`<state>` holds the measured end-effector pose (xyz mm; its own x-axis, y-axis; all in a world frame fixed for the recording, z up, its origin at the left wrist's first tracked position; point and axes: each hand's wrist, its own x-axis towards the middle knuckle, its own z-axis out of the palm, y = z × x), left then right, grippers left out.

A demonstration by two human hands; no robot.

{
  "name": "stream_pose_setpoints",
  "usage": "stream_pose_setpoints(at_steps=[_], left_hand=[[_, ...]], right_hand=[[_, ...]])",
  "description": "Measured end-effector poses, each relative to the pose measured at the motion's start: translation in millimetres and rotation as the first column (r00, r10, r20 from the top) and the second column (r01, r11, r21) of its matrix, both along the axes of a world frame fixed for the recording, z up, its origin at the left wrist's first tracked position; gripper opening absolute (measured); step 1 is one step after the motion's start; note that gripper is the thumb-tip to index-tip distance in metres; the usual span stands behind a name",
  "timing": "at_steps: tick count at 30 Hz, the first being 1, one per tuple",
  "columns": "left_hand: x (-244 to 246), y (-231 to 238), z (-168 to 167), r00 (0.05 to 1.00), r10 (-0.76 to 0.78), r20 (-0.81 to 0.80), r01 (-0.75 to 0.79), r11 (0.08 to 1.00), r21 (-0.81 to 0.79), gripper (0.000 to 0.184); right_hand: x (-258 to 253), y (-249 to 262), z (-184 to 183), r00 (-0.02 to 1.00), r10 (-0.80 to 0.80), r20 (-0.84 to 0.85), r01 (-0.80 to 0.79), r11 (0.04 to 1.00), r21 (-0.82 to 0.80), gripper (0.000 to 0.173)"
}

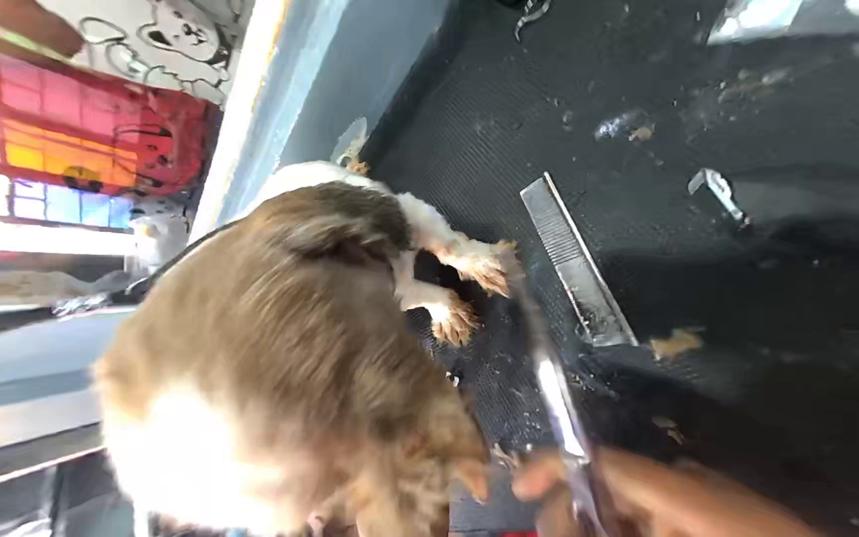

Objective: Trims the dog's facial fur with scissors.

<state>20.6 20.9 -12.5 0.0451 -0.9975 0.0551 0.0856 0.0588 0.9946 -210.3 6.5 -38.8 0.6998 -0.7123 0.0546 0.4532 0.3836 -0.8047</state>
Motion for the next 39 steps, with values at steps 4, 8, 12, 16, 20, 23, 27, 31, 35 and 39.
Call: stream_pose_setpoints(at_steps=[4,8,12,16,20,23,27,31,35,39], left_hand=[[-28.4,-15.0,-11.0,0.983,0.162,-0.081,-0.173,0.97,-0.169,0.011],[-43.7,-35.0,-7.4,0.96,0.271,-0.078,-0.281,0.906,-0.318,0.014],[-45.4,-41.1,3.7,0.939,0.308,-0.153,-0.344,0.86,-0.377,0.014],[-42.2,-45.4,15.6,0.922,0.326,-0.21,-0.385,0.836,-0.39,0.016],[-45.3,-47.6,28.5,0.91,0.342,-0.232,-0.41,0.823,-0.394,0.022],[-48.9,-48.9,37.7,0.892,0.359,-0.275,-0.443,0.818,-0.369,0.023],[-49.3,-48.7,46.6,0.874,0.359,-0.327,-0.465,0.814,-0.347,0.025],[-44.7,-45.5,54.3,0.867,0.335,-0.37,-0.466,0.808,-0.36,0.025],[-37.8,-41.6,60.1,0.837,0.334,-0.435,-0.494,0.802,-0.335,0.025],[-31.2,-40.6,57.8,0.84,0.332,-0.429,-0.496,0.791,-0.358,0.025]], right_hand=[[-16.8,-15.2,-23.3,0.959,-0.218,-0.182,0.189,0.968,-0.167,0.024],[-27.6,-27.1,-30.1,0.944,-0.272,-0.187,0.233,0.951,-0.203,0.029],[-25.0,-38.8,-6.8,0.982,-0.184,-0.039,0.163,0.937,-0.31,0.045],[-6.5,-45.4,13.0,0.878,-0.443,-0.182,0.36,0.861,-0.358,0.02],[4.8,-82.6,-10.0,0.298,-0.792,-0.533,0.263,0.605,-0.752,0.035],[8.9,-99.6,-38.1,0.036,-0.603,-0.797,-0.04,0.796,-0.604,0.067],[25.0,-92.4,-39.6,-0.307,-0.435,-0.846,-0.3,0.888,-0.348,0.083],[32.2,-82.8,-32.3,-0.357,-0.365,-0.86,-0.3,0.916,-0.265,0.068],[31.6,-78.2,-31.4,-0.332,-0.318,-0.888,-0.258,0.936,-0.238,0.054],[15.4,-70.8,-47.6,-0.162,-0.389,-0.907,-0.199,0.913,-0.356,0.04]])
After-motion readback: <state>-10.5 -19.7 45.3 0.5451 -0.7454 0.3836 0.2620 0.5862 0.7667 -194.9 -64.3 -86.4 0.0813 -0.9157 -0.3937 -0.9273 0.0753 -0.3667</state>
